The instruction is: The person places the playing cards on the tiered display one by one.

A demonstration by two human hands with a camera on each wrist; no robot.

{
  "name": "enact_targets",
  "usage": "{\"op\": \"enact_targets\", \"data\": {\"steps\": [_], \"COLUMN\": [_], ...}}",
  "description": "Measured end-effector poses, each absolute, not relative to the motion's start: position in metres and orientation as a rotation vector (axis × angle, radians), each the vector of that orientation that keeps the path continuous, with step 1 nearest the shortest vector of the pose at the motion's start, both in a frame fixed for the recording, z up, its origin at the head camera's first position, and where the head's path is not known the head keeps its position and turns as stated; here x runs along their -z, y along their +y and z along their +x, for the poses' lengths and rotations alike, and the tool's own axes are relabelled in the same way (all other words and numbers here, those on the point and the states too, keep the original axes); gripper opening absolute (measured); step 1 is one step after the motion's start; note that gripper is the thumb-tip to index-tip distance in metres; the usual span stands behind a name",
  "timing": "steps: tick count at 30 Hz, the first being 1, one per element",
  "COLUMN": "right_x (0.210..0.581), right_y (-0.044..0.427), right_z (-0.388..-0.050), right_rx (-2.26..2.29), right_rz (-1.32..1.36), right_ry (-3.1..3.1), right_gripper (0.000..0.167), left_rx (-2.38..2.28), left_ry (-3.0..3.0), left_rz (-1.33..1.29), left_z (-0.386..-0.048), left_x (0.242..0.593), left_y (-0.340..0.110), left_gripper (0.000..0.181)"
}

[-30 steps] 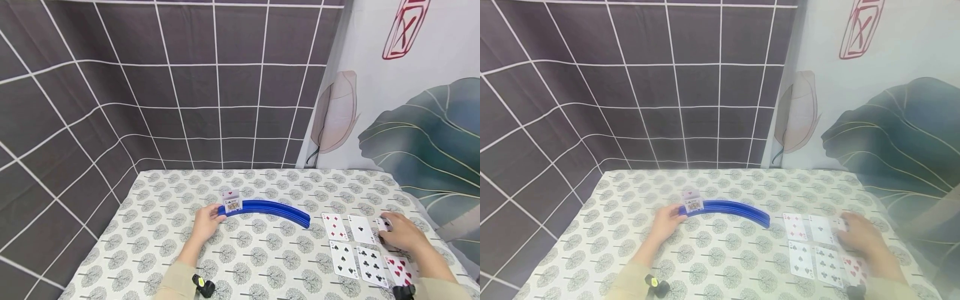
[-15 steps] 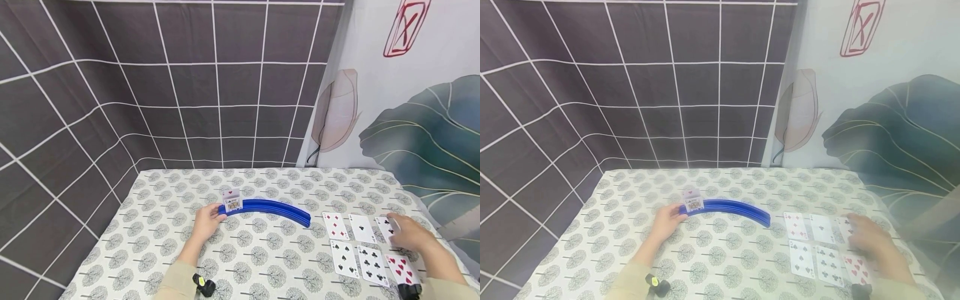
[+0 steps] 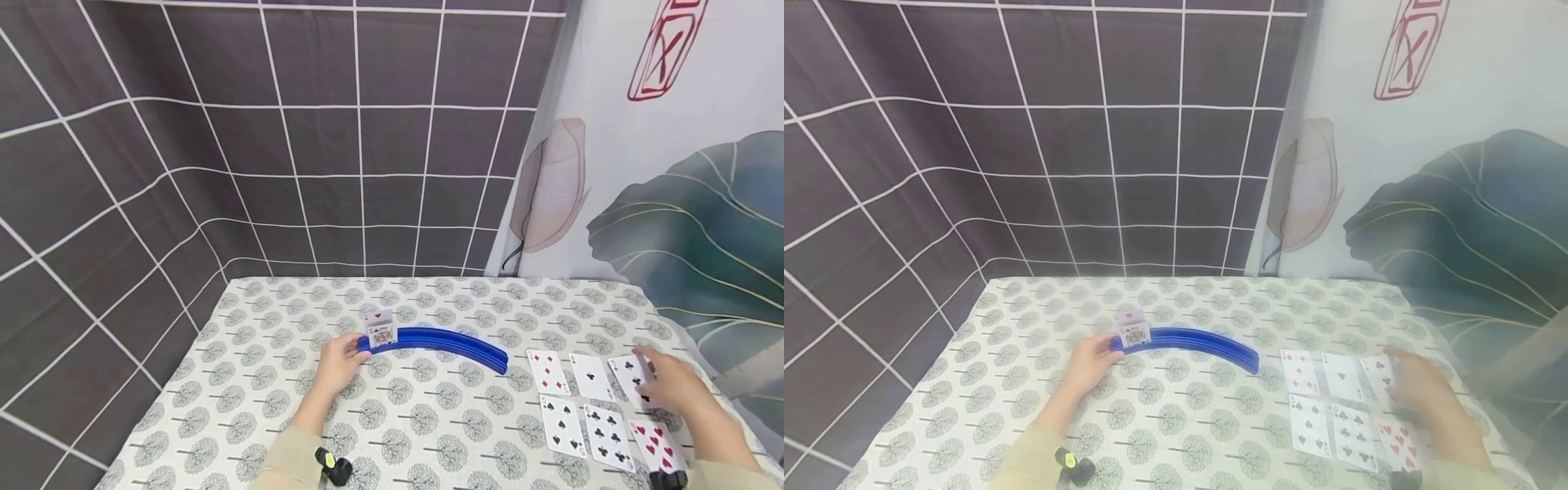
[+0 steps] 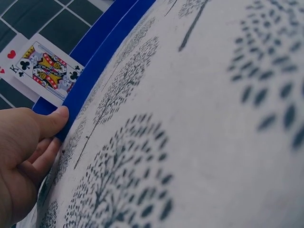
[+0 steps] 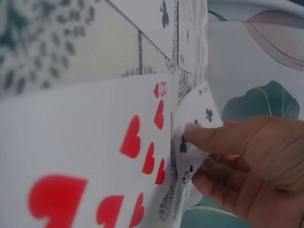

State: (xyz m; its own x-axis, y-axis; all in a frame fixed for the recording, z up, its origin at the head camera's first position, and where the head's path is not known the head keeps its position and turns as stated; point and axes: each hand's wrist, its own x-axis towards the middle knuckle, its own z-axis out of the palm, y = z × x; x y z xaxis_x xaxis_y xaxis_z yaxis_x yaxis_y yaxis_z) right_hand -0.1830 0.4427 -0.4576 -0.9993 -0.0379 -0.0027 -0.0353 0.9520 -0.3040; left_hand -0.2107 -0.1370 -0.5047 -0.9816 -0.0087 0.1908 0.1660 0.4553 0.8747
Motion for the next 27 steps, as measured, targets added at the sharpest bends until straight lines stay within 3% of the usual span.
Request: {"op": "enact_targets", "data": {"steps": [8,27], "right_x": [0.45,0.439], "right_y": [0.44,0.432], "right_z": [-0.179,-0.172], "right_rx": [0.449,0.637], "right_rz": [-0.008,0.219], "right_ry": [3.259,3.401], "right_gripper": [0.046,0.029], "left_rx": [1.542,1.543], "left_ry": [-2.533,-2.541], "left_rz": [-0.136,-0.129], "left_z": [-0.211,-0.212], "left_x": [0.504,0.506], "left_y": [-0.136,-0.137], "left_gripper": [0.036,0.038]}}
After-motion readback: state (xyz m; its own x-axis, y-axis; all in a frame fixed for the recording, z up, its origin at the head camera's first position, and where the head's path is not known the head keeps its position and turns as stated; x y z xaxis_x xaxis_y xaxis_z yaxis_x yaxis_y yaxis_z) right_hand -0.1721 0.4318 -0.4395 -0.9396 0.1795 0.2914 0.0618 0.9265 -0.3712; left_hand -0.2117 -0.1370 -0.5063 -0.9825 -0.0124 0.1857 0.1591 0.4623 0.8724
